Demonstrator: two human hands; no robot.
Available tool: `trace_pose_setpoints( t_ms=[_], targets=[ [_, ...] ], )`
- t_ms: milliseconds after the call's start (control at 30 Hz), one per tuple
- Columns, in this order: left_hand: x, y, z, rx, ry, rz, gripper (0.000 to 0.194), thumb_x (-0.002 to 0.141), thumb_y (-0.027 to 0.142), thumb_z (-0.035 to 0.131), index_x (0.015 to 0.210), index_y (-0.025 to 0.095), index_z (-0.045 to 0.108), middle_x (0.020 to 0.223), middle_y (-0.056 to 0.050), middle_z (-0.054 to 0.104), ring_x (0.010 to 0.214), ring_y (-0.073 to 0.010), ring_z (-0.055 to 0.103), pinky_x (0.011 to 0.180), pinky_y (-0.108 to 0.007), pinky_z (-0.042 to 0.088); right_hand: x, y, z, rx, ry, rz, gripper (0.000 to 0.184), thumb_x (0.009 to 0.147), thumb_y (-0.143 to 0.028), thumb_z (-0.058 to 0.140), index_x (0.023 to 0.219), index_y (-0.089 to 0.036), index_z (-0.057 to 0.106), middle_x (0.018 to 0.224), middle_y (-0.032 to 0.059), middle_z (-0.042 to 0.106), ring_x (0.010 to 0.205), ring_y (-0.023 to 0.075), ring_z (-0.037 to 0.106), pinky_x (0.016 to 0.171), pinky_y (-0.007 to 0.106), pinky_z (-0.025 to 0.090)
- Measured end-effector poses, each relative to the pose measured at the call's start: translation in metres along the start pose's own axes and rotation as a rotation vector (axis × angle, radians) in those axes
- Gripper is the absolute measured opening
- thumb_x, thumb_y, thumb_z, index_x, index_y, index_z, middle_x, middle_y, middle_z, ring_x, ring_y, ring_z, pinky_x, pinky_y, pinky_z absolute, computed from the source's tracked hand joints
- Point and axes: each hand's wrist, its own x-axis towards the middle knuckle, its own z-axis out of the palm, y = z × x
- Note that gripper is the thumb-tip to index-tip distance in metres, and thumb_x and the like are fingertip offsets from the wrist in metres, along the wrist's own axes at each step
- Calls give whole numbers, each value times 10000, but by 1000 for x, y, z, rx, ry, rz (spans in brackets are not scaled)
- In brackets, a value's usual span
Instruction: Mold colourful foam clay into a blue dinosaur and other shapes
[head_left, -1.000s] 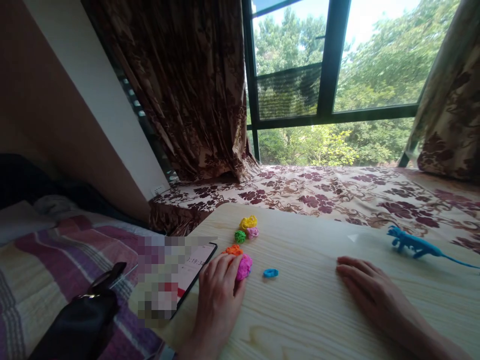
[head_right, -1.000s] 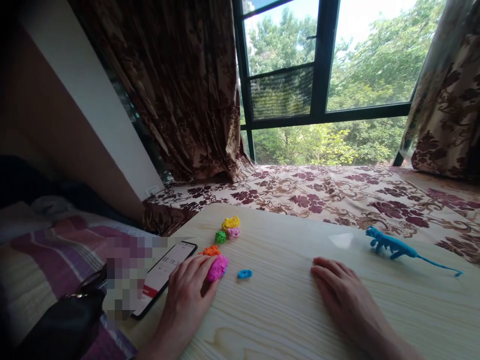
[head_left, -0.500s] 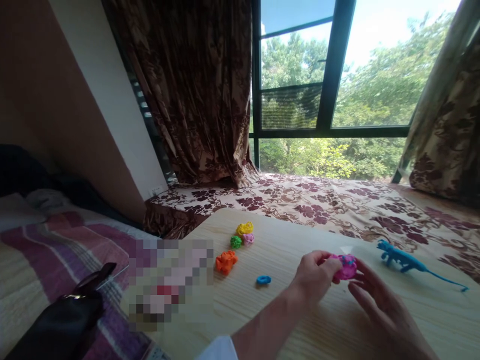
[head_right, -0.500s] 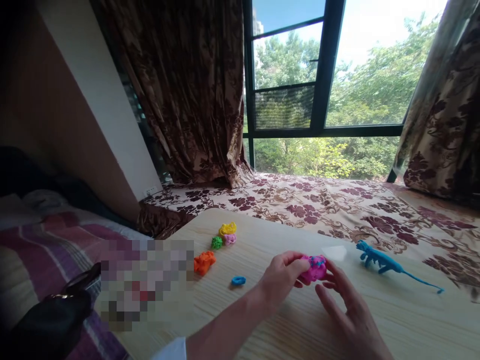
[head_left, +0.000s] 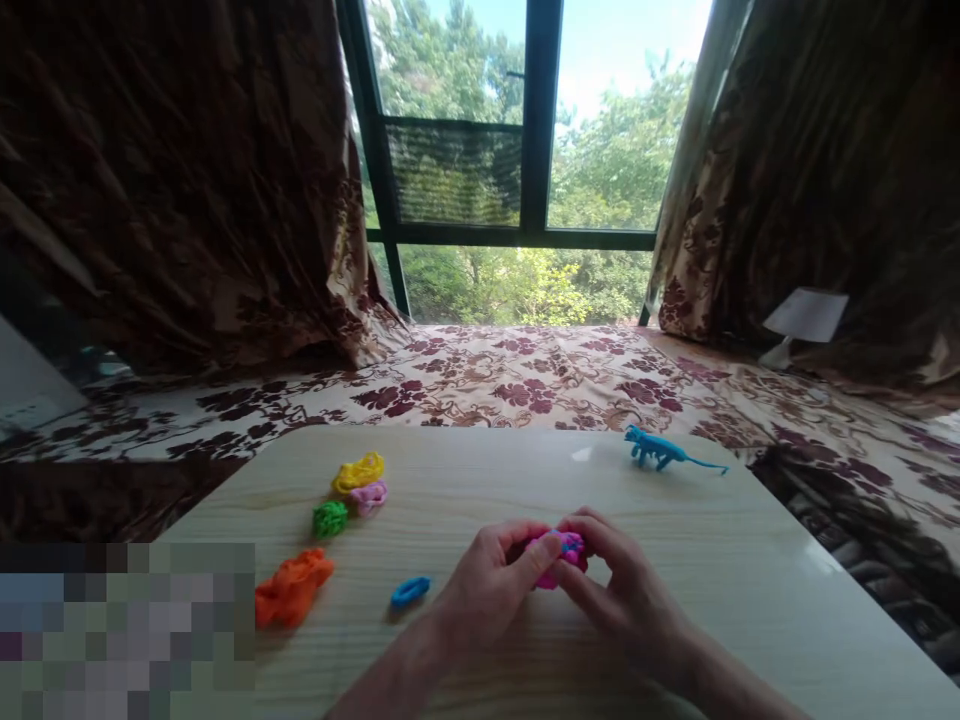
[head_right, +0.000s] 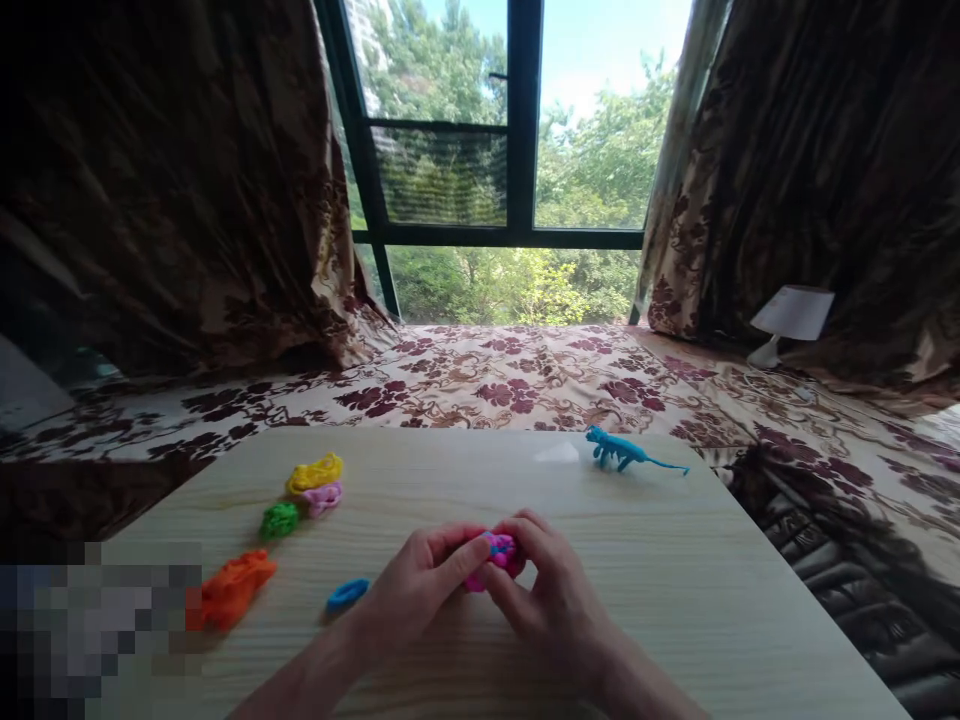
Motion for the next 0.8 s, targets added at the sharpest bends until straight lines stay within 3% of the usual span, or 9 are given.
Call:
trace_pose_setpoints(
  t_ms=[167,267,367,433,533,700,800],
  targets=[
    [-3,-5,-3,0,56,-22,347,853,379,464,919,116,679,649,-14,598,628,-114,495,605,-214,401,0,1,3,176,-14,158,132,839,-278,542,805,-158,587,756,6,542,709,126,515,649,241,431],
    [-3,-9,-5,-8,91,-70,329,837,374,492,1052,166,628,724,-11,616,685,-131,528,640,-226,422,-1,8,3,428,-22,341,244,835,-342,552,1025,-189,538,841,13,601,755,140,567,659,251,470],
    [-2,-11,-7,-13,67,-87,336,794,336,559,1098,198,591,830,-16,632,750,-145,547,696,-240,435,-5,13,0,511,-42,379,393,830,-350,558,1183,-233,430,922,24,621,829,158,597,726,293,495],
    [-2,-9,-8,9,59,-70,270,823,345,501,968,165,640,757,-14,617,706,-137,530,664,-227,426,-8,14,-2,386,-70,323,442,813,-319,582,1214,-244,413,971,36,623,852,164,599,780,320,486],
    [-2,-5,-9,47,59,-73,368,870,374,379,795,139,652,640,-5,567,629,-125,487,600,-217,398,-12,15,-4,84,-44,188,506,761,-272,636,1219,-255,422,1060,54,604,848,172,592,799,326,474],
    [-5,-5,-1,151,70,-78,265,808,369,499,935,176,629,775,-4,619,738,-151,534,644,-217,400,-13,11,-3,-138,-25,96,378,760,-221,588,1117,-239,465,965,35,616,805,165,573,716,277,466],
    [-7,-10,3,225,79,-108,243,807,358,490,877,172,630,781,-5,625,736,-154,535,642,-220,392,-13,7,-2,-217,-63,85,312,718,-174,575,1013,-222,485,779,-7,595,657,132,533,621,247,435]
  ],
)
